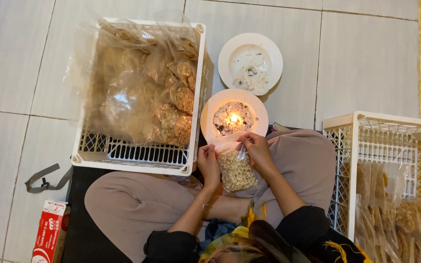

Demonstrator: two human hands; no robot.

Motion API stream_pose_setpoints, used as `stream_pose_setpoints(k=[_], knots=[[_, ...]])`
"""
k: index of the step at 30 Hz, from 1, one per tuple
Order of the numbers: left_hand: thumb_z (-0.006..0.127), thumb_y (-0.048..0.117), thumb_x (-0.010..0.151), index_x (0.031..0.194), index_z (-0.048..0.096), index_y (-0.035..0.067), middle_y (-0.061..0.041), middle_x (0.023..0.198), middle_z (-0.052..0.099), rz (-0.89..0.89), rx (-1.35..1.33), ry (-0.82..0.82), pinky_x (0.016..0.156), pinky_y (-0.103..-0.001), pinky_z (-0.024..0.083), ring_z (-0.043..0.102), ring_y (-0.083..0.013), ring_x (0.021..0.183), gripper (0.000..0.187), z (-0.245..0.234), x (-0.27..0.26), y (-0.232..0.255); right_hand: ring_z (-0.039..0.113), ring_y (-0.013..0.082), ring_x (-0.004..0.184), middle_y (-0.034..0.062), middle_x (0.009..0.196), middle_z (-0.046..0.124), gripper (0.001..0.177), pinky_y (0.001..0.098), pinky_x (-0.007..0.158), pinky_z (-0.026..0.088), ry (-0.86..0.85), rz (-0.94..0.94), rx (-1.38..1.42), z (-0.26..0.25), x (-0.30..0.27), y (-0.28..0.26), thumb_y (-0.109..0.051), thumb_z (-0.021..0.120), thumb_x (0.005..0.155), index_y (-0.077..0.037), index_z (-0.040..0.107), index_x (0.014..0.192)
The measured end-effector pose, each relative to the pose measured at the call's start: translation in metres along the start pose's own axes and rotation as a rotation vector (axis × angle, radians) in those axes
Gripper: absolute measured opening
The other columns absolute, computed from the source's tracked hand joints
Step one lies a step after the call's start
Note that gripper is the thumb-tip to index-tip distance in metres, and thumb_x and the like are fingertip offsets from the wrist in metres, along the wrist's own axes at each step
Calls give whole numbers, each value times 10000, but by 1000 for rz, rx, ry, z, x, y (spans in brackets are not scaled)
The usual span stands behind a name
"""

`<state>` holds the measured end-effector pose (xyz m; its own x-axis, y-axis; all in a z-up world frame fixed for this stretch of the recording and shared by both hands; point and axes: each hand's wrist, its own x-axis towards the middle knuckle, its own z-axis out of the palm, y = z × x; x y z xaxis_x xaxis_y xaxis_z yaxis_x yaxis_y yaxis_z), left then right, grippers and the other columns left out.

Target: The person seals small plastic bags containing snacks by applying heat from a candle flame.

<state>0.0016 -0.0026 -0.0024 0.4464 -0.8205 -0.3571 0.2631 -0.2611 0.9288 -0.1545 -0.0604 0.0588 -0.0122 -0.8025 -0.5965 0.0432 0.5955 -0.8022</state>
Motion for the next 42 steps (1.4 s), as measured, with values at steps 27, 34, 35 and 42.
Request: stream_pose_setpoints(k=[27, 34, 35, 42], knots=[[605, 278, 1037, 1027, 593, 12, -41, 877, 629, -146, -60, 187, 727, -281, 522, 596, -124, 768, 266, -6, 42, -63, 676, 163, 639, 130, 763, 725, 238, 289, 642, 600, -9, -48, -113, 14, 88, 59, -141, 659, 964, 75, 747, 916], [584, 273, 1049, 1039, 586, 6, -53, 884, 634, -209, 12, 145, 723, -282, 514, 587, -123, 773, 268, -1, 38, -39, 694, 147, 618, 128, 732, 739, 229, 305, 579, 535, 49, -18, -234, 18, 74, 30, -160, 674, 946, 44, 767, 902], [588, 268, 1047, 1038, 582, 5, -54, 886, 635, -204, -8, 143, 722, -282, 513, 588, -122, 774, 263, -1, 38, -40, 699, 149, 621, 126, 731, 741, 229, 302, 581, 530, 53, -32, -244, 18, 74, 30, -163, 676, 947, 41, 768, 900], [599, 268, 1037, 1039, 580, 7, -58, 910, 651, -198, -69, 137, 728, -273, 518, 600, -117, 784, 262, -1, 39, -44, 712, 157, 631, 93, 759, 757, 233, 301, 583, 536, 59, -39, -241, 19, 76, 29, -196, 686, 934, 21, 768, 926]])
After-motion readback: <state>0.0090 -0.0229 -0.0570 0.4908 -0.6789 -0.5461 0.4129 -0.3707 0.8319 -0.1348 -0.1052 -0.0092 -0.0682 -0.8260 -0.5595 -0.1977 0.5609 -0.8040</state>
